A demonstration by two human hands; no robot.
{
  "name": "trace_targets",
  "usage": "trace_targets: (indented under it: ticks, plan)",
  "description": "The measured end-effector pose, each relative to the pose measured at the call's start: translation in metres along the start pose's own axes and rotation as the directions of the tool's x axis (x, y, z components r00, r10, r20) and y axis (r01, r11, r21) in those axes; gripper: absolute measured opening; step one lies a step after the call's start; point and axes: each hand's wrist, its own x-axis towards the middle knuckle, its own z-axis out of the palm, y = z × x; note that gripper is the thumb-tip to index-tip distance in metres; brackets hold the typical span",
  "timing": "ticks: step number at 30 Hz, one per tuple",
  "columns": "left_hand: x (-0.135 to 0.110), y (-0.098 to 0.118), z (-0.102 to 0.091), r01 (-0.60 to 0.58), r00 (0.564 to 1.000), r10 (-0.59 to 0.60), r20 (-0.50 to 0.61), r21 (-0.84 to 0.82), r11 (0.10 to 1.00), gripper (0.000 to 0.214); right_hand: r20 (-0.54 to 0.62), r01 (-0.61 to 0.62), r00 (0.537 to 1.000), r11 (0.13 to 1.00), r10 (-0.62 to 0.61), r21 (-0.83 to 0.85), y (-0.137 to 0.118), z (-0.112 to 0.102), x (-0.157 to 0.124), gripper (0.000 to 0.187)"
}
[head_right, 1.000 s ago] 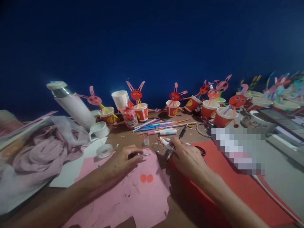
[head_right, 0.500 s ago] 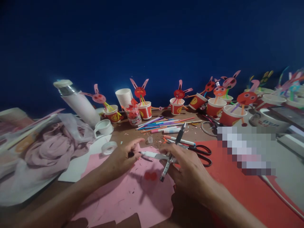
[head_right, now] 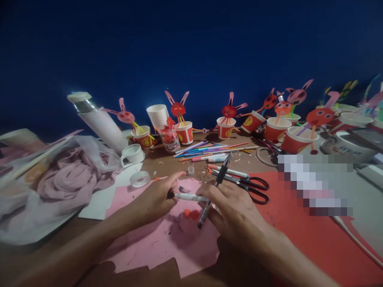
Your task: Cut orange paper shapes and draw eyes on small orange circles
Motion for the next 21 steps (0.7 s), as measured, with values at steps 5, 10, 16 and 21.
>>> trace_targets:
  ticks: [5,10,16,21]
  plan:
    - [-0.0006,0.0045,0.0003,-0.005,1.000,0.004,0.015,0.034,0.999,0.065,0.019,0.014,1.000,1.000,-0.014,-0.023,-0.0013,0.0008,0.0001,0.027]
    - [-0.0013,0.0035,0.0022,-0.023,0.999,0.019,0.040,0.086,0.996,0.065,0.063,0.023,0.998,0.999,-0.020,-0.045,-0.0019,0.0026,-0.0011,0.026]
    - [-0.0020,0.0058,0.0020,-0.025,0.998,0.021,0.059,0.057,0.998,0.063,0.054,0.053,0.997,0.998,-0.051,-0.030,-0.0039,0.0037,0.0003,0.025]
    - [-0.0031,0.0088,0.0006,-0.005,0.997,0.001,0.072,0.057,0.998,0.062,0.071,0.034,0.997,0.999,-0.031,-0.034,-0.0045,0.0061,-0.0012,0.027]
